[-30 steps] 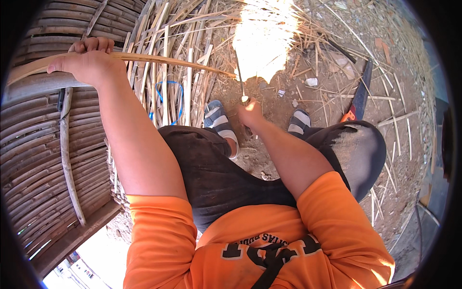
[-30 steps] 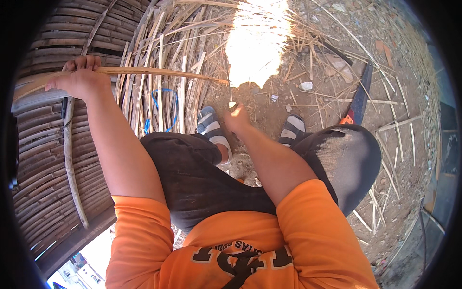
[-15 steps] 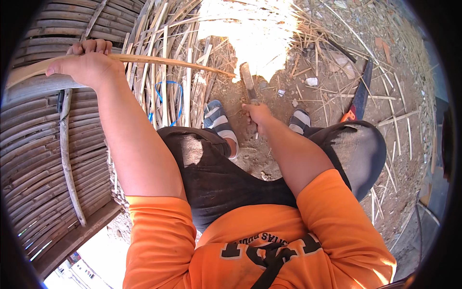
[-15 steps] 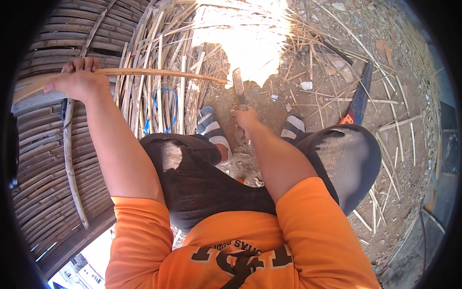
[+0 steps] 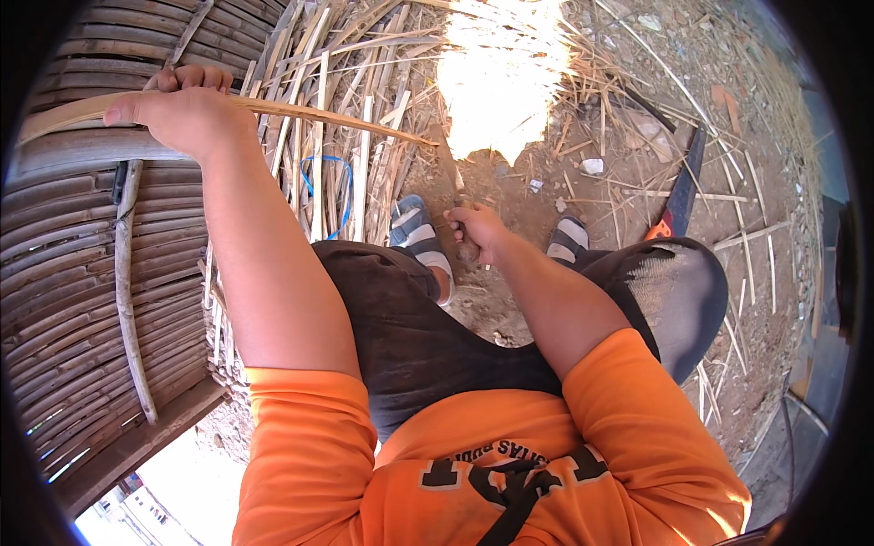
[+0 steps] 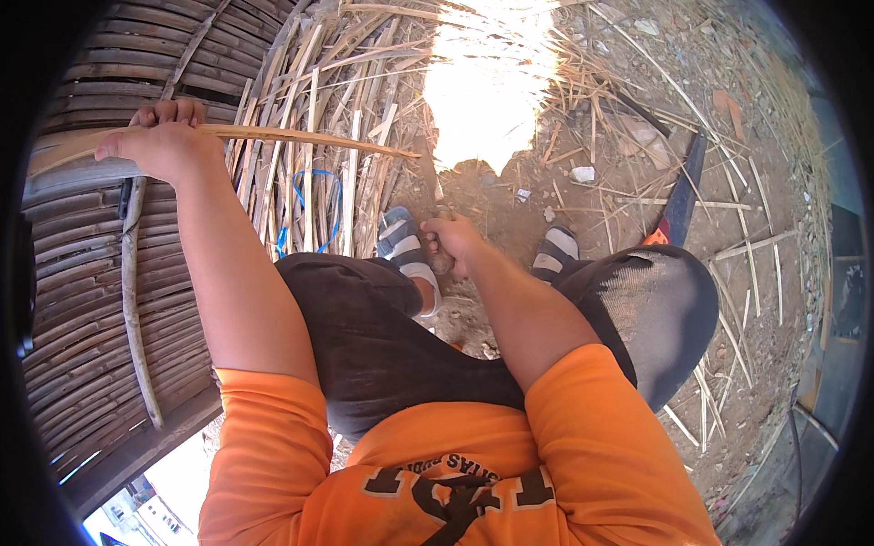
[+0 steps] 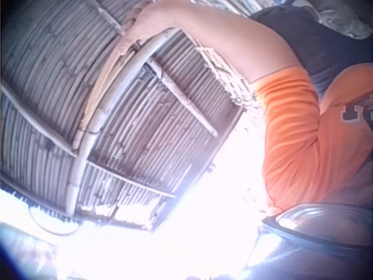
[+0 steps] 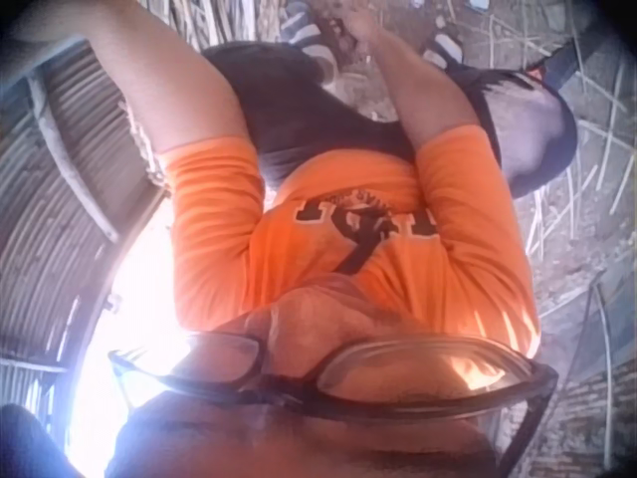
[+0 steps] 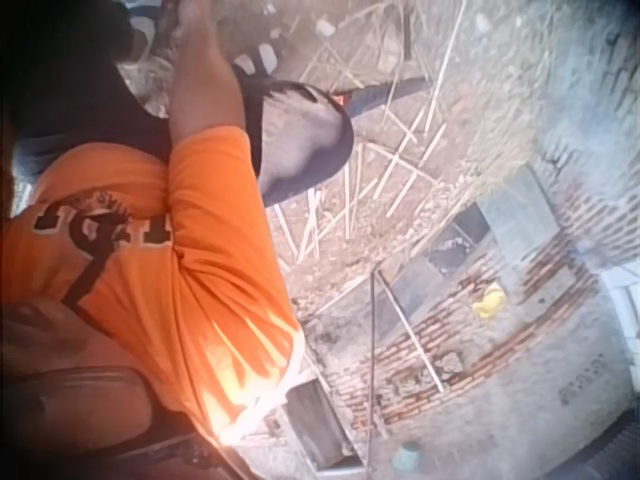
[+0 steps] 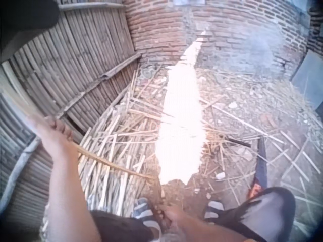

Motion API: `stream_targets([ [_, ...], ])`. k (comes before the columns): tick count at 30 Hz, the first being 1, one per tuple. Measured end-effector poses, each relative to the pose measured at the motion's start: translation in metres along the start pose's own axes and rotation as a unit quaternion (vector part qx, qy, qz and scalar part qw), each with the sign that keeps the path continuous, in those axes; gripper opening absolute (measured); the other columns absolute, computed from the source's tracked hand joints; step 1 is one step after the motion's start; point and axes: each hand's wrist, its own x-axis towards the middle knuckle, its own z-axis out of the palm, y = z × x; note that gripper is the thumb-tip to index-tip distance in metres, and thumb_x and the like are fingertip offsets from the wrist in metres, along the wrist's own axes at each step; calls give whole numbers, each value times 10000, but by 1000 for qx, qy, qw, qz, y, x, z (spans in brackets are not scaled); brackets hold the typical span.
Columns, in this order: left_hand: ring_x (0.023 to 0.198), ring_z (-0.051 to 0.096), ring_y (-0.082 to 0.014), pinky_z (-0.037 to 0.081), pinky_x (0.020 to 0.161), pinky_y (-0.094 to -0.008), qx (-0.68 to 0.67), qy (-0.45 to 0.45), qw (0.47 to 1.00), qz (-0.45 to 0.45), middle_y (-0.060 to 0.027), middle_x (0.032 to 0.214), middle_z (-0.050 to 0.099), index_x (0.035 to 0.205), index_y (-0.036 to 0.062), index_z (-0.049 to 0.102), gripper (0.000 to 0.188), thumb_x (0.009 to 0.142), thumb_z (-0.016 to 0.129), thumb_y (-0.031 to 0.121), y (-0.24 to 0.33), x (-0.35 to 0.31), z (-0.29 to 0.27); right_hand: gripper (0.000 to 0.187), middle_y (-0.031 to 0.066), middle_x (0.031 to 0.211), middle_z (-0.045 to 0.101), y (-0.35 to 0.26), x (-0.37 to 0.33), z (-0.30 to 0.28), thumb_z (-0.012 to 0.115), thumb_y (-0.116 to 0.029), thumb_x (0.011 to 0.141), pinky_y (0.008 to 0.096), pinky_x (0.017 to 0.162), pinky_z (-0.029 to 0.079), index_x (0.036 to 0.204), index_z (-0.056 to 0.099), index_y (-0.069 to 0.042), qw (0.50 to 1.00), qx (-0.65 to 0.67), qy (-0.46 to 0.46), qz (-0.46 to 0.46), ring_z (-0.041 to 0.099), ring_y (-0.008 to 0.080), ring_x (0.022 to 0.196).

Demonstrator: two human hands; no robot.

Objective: The person shaves a strip of bamboo using a knife, working the blade along the length of the wood to smooth and thin it while sitting among wood debris.

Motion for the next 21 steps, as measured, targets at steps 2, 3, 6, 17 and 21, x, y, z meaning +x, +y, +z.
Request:
stream_targets([
  [2,555,169,-159,203,512,-293,-8,15,1000,-20,4,555,241,754,119,276,720,926,59,783,2,-1,-1,107,-36,691,508,2,5,2,633,-89,877,256,500,449,790,570,-97,999,15,7,38,467,64,569],
  [3,556,167,-160,202,513,-294,-7,17,1000,-15,4,555,244,756,119,278,718,929,54,778,2,0,-1,105,-37,692,509,2,7,4,633,-89,878,258,503,453,796,568,-95,998,21,9,57,466,63,566],
  [6,559,162,-161,203,518,-297,-10,11,1000,-3,4,554,250,759,117,281,712,937,40,763,0,-1,-2,120,-32,691,507,-10,9,23,625,-82,880,254,508,457,785,551,-91,976,140,-126,113,469,69,562],
  [17,556,176,-166,230,510,-296,7,-17,1000,4,-11,564,251,783,99,293,761,905,39,806,-2,3,-8,108,-42,658,491,-11,0,30,609,-91,870,210,466,429,796,531,-103,996,28,-60,55,459,60,522],
  [21,552,193,-167,221,517,-296,-11,-20,1000,3,-12,566,256,773,112,290,750,903,47,810,-3,2,-5,135,-55,655,500,-24,4,14,587,-100,893,203,451,423,790,506,-130,975,124,-114,141,453,43,482],
])
